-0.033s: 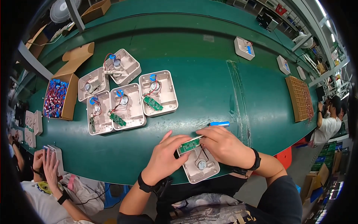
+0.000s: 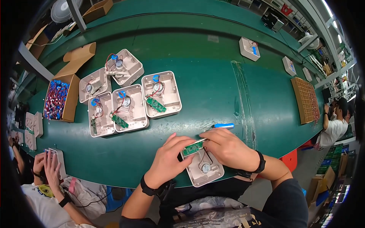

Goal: The person assembles electronic devices by placing a circuit board into a plastic housing, inserting a battery, and connecting its wires to the board. After arranging the components, the person sets the unit aside on the workbench and repeats the process for several more devices.

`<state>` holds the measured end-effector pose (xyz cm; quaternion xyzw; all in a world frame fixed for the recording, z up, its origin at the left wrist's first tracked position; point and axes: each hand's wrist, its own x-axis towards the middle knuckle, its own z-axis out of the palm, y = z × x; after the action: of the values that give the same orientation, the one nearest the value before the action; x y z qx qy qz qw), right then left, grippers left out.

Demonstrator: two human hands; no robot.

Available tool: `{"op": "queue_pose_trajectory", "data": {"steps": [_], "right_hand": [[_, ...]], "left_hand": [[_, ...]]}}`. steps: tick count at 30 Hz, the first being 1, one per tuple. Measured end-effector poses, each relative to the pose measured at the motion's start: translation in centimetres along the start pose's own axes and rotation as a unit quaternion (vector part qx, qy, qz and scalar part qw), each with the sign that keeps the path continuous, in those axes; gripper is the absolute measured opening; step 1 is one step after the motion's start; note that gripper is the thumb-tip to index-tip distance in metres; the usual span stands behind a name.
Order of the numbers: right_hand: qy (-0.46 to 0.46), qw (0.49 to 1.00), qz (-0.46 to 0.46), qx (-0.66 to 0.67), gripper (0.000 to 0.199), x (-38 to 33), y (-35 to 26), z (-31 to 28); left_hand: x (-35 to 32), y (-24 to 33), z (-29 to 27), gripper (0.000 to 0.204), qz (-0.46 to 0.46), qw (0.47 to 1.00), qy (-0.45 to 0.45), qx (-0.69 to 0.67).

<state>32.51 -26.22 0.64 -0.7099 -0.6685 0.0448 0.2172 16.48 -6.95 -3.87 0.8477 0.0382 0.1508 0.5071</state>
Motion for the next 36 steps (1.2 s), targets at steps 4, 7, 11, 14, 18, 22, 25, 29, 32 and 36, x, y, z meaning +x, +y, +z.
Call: {"op": "queue_pose_trajectory", "data": {"steps": [4,7,11,14,18,22,25,29,32,36], "right_hand": [[-0.002,1.000,-0.005,-0.010,0.016,0.0,0.2,0.0],[-0.007,1.000,-0.003,-0.012,0.014,0.2,0.1,-0.2],[-0.027,0.999,0.006,-0.017,0.011,0.4,-0.1,-0.5],[-0.028,0.999,0.009,-0.018,0.010,0.2,0.0,-0.5],[-0.031,0.999,0.019,-0.002,0.011,0.1,0.0,-0.5],[-0.045,0.998,0.018,-0.027,0.011,0.4,-0.3,-0.7],[-0.033,0.999,0.025,-0.027,0.010,0.1,-0.6,-0.7],[-0.050,0.998,0.031,-0.007,0.010,0.2,-0.1,-0.9],[-0.067,0.997,0.040,-0.013,0.011,0.6,-0.3,-1.2],[-0.068,0.997,0.041,0.000,0.014,0.6,0.0,-1.4]], "left_hand": [[0.0,0.1,0.3,0.035,0.016,1.000,0.009,-0.006],[-0.1,0.0,0.3,0.029,0.029,0.999,0.015,0.012],[-0.3,0.0,0.4,0.020,0.058,0.995,0.027,0.072],[-0.3,0.3,0.5,0.013,0.067,0.992,0.033,0.099],[-0.3,0.6,0.6,0.010,0.062,0.990,0.033,0.126],[-0.4,0.4,0.6,0.010,0.050,0.991,0.034,0.120],[-0.4,0.3,0.7,0.010,0.061,0.991,0.042,0.113],[-0.4,0.3,0.7,0.010,0.065,0.990,0.036,0.121],[-0.3,0.3,0.7,0.009,0.065,0.990,0.032,0.117],[-0.3,0.3,0.8,0.009,0.061,0.991,0.031,0.119]]}}
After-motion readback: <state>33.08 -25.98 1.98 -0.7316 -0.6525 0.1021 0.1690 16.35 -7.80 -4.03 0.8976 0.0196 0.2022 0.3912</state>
